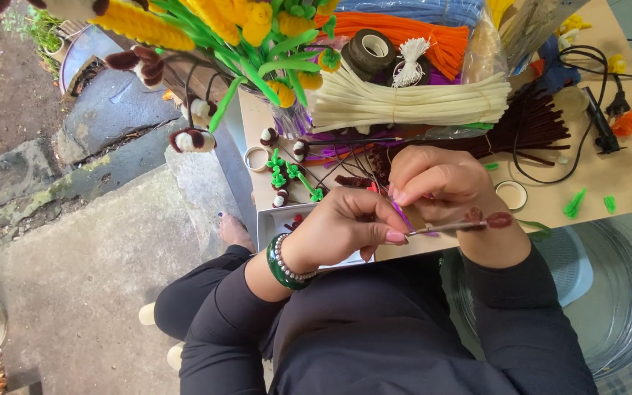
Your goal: Assembling decorative cotton branches by wrapping pipe cleaners around cotton bolls and a wire stem.
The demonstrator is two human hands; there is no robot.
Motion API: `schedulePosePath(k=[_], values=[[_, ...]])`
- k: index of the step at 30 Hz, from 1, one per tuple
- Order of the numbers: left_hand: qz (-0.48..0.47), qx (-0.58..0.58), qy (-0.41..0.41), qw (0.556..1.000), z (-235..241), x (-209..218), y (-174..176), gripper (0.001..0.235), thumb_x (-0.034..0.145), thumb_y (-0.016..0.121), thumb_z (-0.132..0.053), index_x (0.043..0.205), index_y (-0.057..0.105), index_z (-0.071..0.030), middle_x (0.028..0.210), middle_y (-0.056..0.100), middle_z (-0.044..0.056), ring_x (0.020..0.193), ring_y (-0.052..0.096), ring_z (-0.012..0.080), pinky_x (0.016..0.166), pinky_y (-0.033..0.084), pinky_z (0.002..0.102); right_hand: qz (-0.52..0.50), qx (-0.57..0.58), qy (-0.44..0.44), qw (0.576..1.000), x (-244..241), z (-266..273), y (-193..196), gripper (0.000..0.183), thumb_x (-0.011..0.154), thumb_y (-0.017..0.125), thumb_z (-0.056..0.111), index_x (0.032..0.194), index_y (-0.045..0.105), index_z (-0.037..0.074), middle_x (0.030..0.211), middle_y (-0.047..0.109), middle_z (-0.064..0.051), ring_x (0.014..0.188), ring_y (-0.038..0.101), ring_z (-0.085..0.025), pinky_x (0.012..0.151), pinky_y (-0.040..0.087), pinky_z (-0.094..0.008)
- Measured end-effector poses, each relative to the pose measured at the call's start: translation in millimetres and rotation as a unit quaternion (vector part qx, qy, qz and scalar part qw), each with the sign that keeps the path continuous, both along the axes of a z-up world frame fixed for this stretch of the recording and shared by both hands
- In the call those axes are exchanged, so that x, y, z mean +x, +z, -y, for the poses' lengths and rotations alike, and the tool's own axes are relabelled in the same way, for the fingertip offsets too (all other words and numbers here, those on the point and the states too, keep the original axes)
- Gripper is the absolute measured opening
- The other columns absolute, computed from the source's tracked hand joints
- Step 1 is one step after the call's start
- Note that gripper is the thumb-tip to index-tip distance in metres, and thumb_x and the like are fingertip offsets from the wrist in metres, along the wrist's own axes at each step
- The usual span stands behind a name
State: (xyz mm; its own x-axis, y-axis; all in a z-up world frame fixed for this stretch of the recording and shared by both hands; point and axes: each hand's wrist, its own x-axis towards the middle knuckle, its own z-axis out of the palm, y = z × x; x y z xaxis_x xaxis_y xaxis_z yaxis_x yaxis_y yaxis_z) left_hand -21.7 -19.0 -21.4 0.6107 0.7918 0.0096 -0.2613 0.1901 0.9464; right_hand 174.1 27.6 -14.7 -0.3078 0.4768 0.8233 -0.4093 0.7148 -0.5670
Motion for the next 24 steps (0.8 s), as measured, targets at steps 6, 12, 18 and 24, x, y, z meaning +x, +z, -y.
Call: schedulePosePath(k=[6, 12, 18, 24], values=[[0.017, -0.083, -0.054, 0.995, -2, 10, -18, 0.022, 0.081, 0.081, 0.002, 0.099, 0.069, 0.008, 0.075, 0.072, 0.019, 0.04, 0.056, 0.0114, 0.036, 0.039, 0.021, 0.053, 0.008, 0.054, 0.997, 7, -11, 1, 0.006, 0.089, 0.075, -0.001, 0.091, 0.074, -0.006, 0.085, 0.07, -0.021, 0.076, 0.071, -0.034, 0.062, 0.058, -0.042], [0.038, -0.091, -0.058, 0.993, -3, 10, -4, 0.016, 0.088, 0.076, -0.001, 0.104, 0.074, 0.003, 0.078, 0.074, 0.016, 0.04, 0.051, 0.0077, 0.038, 0.032, 0.017, 0.098, -0.002, 0.05, 0.994, 1, -22, 0, 0.01, 0.088, 0.078, 0.001, 0.096, 0.076, -0.004, 0.092, 0.074, -0.022, 0.082, 0.074, -0.038, 0.069, 0.058, -0.045], [0.066, -0.037, 0.08, 0.994, -13, 3, -20, 0.02, 0.089, 0.073, 0.006, 0.109, 0.075, 0.004, 0.078, 0.071, 0.021, 0.038, 0.048, 0.0128, 0.037, 0.035, 0.021, 0.145, 0.001, -0.267, 0.953, -5, -17, -15, 0.039, 0.096, 0.081, 0.014, 0.12, 0.064, -0.01, 0.117, 0.062, -0.03, 0.111, 0.064, -0.047, 0.097, 0.05, -0.054], [0.108, -0.006, 0.202, 0.973, -16, 12, -38, 0.01, 0.091, 0.071, 0.007, 0.1, 0.075, 0.008, 0.081, 0.067, 0.022, 0.04, 0.049, 0.0131, 0.037, 0.037, 0.022, -0.099, -0.096, -0.449, 0.883, -23, 26, -31, 0.036, 0.09, 0.053, -0.011, 0.124, 0.053, 0.001, 0.125, 0.052, -0.01, 0.115, 0.049, -0.019, 0.101, 0.043, -0.031]])
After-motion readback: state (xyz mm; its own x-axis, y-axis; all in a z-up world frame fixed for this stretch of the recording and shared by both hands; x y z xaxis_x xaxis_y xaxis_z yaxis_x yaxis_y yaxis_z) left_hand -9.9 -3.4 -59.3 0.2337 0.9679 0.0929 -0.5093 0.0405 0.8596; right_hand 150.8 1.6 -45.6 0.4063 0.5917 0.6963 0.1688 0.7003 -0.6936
